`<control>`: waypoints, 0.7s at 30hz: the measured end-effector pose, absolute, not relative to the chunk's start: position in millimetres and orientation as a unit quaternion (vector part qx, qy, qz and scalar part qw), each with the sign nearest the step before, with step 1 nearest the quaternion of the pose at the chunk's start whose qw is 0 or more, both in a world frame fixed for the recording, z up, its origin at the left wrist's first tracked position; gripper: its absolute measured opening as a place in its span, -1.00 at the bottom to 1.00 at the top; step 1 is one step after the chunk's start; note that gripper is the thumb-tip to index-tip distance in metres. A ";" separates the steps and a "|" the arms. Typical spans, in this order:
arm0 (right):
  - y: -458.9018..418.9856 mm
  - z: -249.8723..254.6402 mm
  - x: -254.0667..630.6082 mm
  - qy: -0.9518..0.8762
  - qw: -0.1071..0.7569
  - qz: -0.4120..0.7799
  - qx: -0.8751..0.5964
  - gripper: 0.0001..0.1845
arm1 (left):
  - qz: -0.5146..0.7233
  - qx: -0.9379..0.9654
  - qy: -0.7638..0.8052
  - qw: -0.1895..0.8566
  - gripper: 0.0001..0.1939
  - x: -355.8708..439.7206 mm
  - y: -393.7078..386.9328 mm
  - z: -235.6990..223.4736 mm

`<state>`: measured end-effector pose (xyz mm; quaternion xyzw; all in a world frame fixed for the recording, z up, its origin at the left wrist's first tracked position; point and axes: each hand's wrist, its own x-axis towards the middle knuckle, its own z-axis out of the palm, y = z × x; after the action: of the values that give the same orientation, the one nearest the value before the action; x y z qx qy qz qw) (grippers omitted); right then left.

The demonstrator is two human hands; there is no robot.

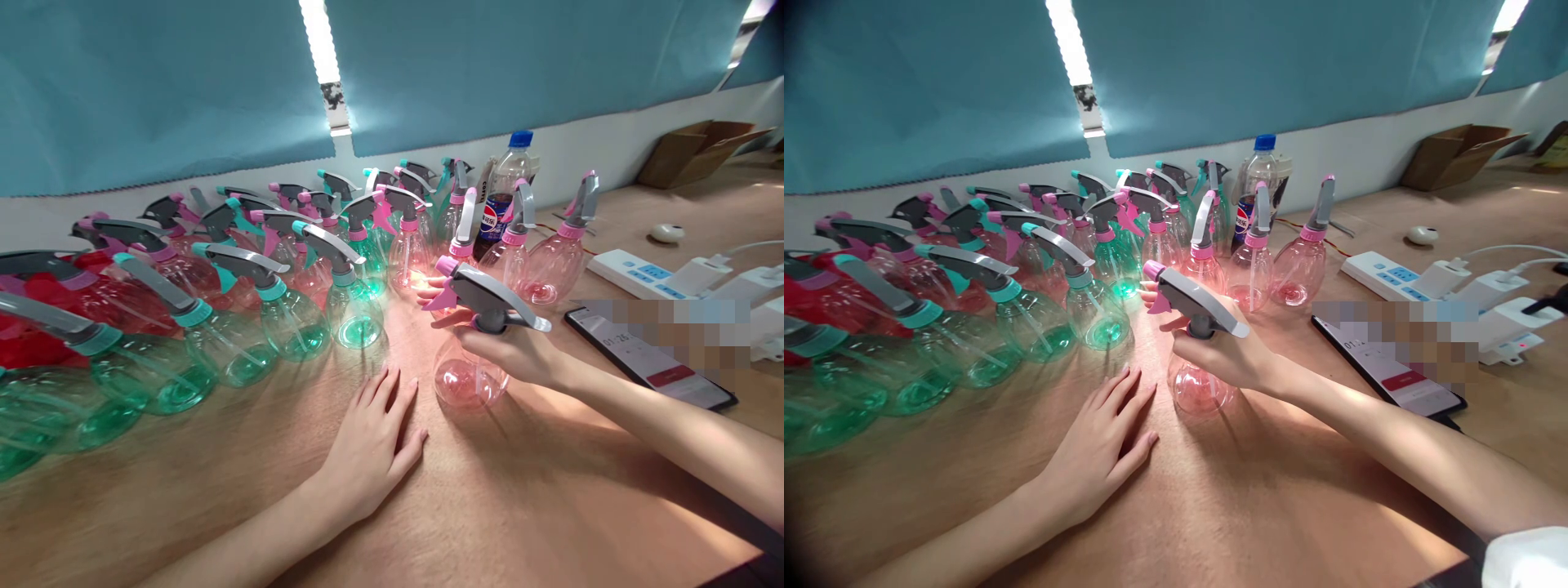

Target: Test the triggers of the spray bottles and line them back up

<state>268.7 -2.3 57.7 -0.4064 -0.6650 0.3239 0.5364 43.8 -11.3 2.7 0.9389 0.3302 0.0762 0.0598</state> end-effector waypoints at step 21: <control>-3.3 56.8 269.3 -0.677 0.532 0.322 -0.393 -0.30 | 0.082 0.939 0.329 0.058 -0.47 43.5 -11.2 2.3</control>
<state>269.3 -3.3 56.8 -0.3931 -0.6770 0.3224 0.5321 43.5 -11.2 2.3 0.9388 0.3293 0.0824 0.0584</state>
